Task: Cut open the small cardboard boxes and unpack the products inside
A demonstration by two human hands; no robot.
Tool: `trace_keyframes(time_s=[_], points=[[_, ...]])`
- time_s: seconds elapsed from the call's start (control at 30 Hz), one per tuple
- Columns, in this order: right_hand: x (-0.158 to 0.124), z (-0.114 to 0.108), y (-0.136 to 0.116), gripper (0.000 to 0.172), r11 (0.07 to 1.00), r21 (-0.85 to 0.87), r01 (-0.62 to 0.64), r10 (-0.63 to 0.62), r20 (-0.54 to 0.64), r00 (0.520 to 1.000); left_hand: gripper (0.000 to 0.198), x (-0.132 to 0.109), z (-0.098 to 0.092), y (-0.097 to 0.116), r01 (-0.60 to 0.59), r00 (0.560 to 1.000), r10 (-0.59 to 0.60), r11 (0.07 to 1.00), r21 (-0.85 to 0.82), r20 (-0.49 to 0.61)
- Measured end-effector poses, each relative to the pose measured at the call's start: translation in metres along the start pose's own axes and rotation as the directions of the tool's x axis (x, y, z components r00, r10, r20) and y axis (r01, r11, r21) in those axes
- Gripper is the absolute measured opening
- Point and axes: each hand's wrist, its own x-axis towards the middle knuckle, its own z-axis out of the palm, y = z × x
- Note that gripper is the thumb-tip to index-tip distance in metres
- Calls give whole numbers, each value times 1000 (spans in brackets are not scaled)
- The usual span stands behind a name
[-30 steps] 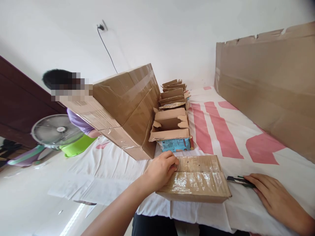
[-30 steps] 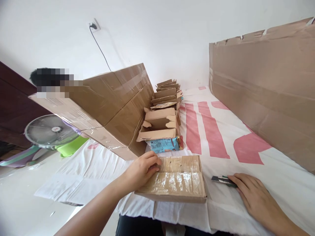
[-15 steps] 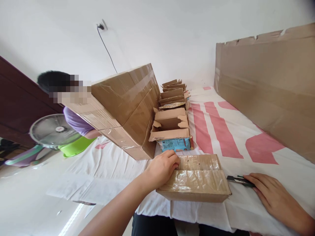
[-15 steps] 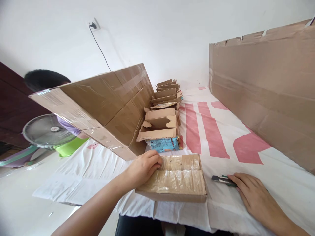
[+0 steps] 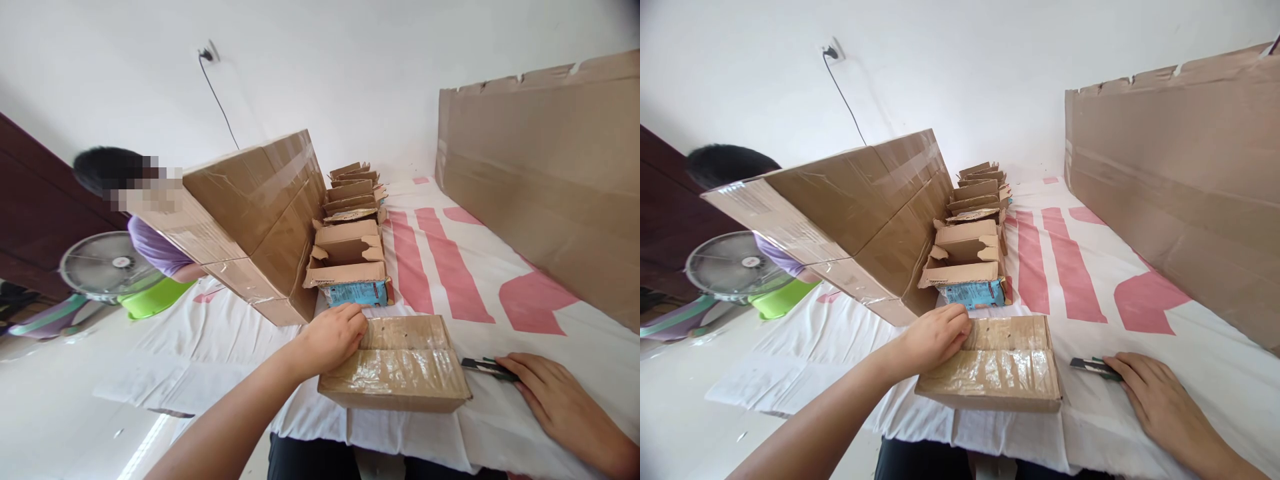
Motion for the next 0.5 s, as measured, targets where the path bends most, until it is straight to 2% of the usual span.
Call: trace_keyframes(time_s=[0.13, 0.37, 0.5], points=[[-1, 2, 1, 37, 1000, -9, 20, -20, -25, 999, 16, 0, 2, -2, -44, 999, 44, 999, -9, 1], [0, 0, 1, 36, 999, -15, 31, -32, -40, 999, 13, 6, 10, 0, -83, 996, 86, 988, 130, -15], [2, -1, -1, 36, 999, -19, 40, -40, -48, 998, 16, 0, 4, -1, -59, 997, 60, 998, 34, -38]])
